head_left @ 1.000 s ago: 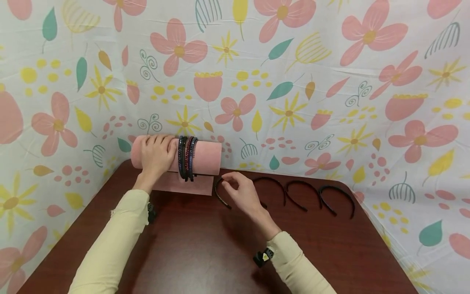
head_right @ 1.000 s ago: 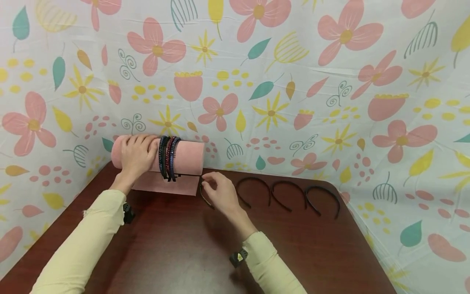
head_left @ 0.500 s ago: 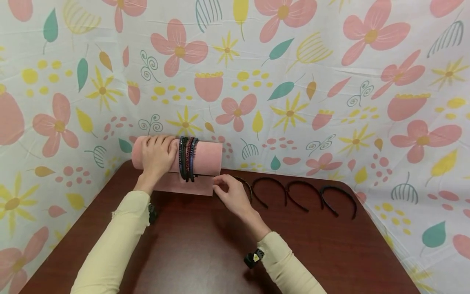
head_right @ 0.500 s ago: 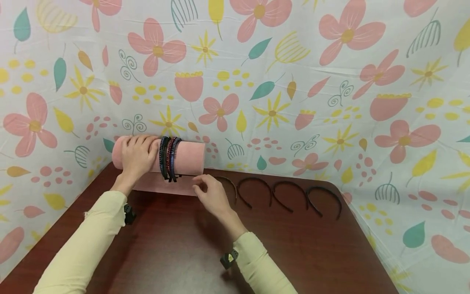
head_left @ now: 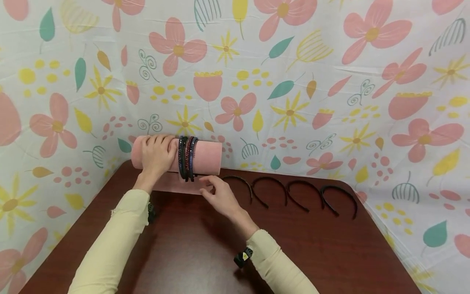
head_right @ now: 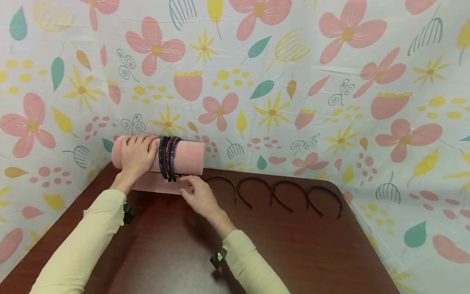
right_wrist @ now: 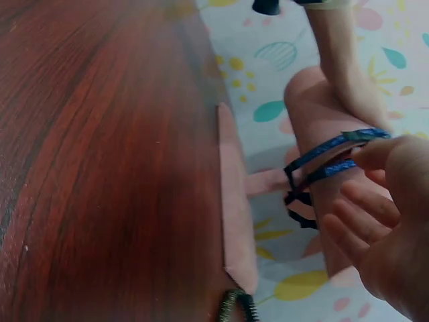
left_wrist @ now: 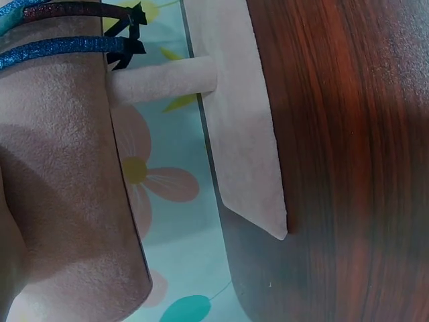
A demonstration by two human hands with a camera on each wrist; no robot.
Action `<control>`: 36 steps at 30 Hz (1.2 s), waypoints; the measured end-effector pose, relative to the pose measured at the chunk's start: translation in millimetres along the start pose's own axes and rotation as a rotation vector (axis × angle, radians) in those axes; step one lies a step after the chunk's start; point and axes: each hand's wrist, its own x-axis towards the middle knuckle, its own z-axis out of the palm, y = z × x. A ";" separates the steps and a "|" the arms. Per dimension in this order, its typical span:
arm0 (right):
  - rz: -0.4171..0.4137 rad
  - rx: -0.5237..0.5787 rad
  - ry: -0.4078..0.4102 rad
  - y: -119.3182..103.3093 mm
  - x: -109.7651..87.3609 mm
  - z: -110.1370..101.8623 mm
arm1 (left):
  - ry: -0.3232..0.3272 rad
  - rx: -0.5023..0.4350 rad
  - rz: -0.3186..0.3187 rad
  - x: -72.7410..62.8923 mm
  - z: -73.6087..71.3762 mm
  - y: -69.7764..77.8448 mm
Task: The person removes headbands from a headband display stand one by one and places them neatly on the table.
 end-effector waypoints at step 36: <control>0.086 0.018 0.169 3.9 23.0 32.6 | 0.029 -0.006 0.007 -0.4 -0.1 -1.3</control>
